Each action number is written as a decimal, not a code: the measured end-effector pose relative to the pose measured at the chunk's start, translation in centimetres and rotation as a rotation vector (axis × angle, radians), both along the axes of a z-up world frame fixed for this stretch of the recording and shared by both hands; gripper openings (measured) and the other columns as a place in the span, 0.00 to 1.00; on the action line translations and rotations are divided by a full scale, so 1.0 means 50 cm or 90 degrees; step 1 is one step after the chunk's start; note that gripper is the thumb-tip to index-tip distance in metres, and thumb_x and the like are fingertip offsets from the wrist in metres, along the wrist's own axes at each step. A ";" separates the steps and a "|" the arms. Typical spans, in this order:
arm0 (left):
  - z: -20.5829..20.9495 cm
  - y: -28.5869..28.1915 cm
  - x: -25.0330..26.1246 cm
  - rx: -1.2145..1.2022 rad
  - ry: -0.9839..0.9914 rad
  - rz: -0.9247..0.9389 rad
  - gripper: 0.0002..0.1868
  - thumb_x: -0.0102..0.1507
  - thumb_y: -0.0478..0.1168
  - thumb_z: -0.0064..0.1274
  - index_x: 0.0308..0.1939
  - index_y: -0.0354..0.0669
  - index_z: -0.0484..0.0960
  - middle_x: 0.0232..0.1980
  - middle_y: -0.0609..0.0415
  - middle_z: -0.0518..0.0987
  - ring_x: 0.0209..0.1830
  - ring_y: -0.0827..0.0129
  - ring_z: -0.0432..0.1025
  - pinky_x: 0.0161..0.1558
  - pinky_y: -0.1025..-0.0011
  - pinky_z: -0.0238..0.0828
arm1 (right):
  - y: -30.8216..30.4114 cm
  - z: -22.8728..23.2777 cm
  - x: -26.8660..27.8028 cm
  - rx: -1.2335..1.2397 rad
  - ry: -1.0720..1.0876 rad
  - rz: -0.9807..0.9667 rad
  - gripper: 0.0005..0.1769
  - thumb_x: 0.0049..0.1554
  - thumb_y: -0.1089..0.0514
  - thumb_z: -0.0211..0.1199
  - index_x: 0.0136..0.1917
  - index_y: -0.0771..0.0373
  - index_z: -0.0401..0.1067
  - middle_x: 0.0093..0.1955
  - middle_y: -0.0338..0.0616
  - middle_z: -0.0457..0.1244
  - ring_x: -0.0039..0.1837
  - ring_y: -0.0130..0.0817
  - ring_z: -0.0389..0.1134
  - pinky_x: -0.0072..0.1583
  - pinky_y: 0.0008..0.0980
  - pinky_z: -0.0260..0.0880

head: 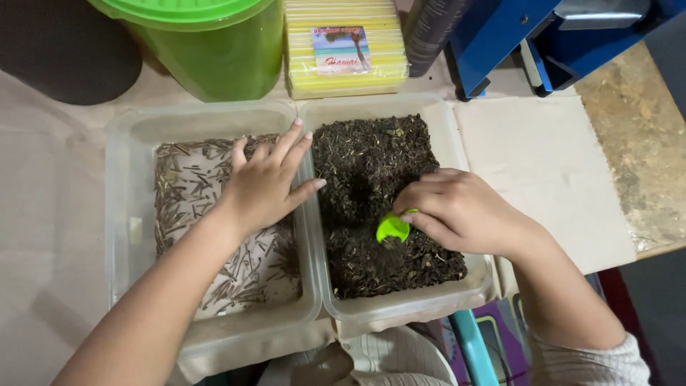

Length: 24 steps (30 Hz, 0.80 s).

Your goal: Sorting and mixing dried tea leaves in plastic containers using a small spoon

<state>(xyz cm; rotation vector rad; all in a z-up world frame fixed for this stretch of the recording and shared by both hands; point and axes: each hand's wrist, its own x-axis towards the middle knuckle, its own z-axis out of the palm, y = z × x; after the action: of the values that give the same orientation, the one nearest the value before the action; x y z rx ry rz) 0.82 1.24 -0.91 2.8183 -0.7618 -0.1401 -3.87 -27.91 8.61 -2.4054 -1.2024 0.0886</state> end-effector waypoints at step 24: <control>0.006 -0.001 0.003 -0.002 0.014 0.011 0.41 0.69 0.68 0.25 0.75 0.43 0.59 0.81 0.48 0.50 0.65 0.42 0.67 0.65 0.30 0.44 | -0.065 -0.071 0.061 -0.051 -0.284 -0.186 0.08 0.67 0.52 0.60 0.52 0.55 0.77 0.53 0.40 0.72 0.49 0.40 0.72 0.49 0.36 0.69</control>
<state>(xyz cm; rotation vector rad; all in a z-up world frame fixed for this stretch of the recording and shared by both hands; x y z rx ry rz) 0.95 1.19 -0.63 2.8152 -0.7315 -0.1662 -0.82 -31.15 5.05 -2.7312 -1.0185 -0.5246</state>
